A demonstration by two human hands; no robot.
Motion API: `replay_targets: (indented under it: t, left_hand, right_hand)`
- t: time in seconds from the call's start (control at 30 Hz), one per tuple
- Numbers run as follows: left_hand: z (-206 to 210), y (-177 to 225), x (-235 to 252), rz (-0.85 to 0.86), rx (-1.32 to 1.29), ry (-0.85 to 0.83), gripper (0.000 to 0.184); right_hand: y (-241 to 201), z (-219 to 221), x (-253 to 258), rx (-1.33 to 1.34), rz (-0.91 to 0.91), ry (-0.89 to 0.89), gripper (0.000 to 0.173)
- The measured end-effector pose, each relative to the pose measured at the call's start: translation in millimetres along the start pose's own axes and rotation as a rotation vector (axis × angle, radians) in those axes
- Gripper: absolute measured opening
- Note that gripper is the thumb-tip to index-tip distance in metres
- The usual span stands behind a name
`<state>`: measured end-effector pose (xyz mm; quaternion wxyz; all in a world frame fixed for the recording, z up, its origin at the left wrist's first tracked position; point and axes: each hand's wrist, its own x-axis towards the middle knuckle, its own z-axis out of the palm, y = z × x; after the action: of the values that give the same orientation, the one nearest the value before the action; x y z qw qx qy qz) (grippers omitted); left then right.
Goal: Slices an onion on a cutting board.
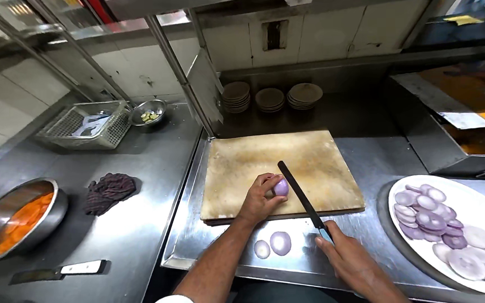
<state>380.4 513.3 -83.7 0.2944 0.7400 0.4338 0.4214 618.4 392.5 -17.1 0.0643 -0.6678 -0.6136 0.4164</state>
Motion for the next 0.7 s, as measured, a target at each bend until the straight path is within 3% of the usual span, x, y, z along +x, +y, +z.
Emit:
replay_targets:
  t: [0.2,0.4,0.63,0.7]
  left_hand:
    - [0.2,1.0,-0.4,0.021,0.027,0.016,0.057]
    - [1.3,-1.0,0.2,0.049,0.018,0.039,0.056]
    - [1.9,-1.0,0.6,0.039,0.017,0.044,0.056]
    - [1.4,-0.5,-0.4,0.025,0.022,0.041,0.057]
  right_hand:
    - [-10.3,-8.3,-10.3,-0.115,-0.026,0.014,0.043]
    - [-32.5,-16.4,-13.3,-0.236,0.069,-0.071,0.043]
    - [-72.5,-14.4,54.1,-0.303,0.032,-0.052,0.036]
    - [-66.3,-8.6,57.2,-0.312,0.031,-0.076,0.036]
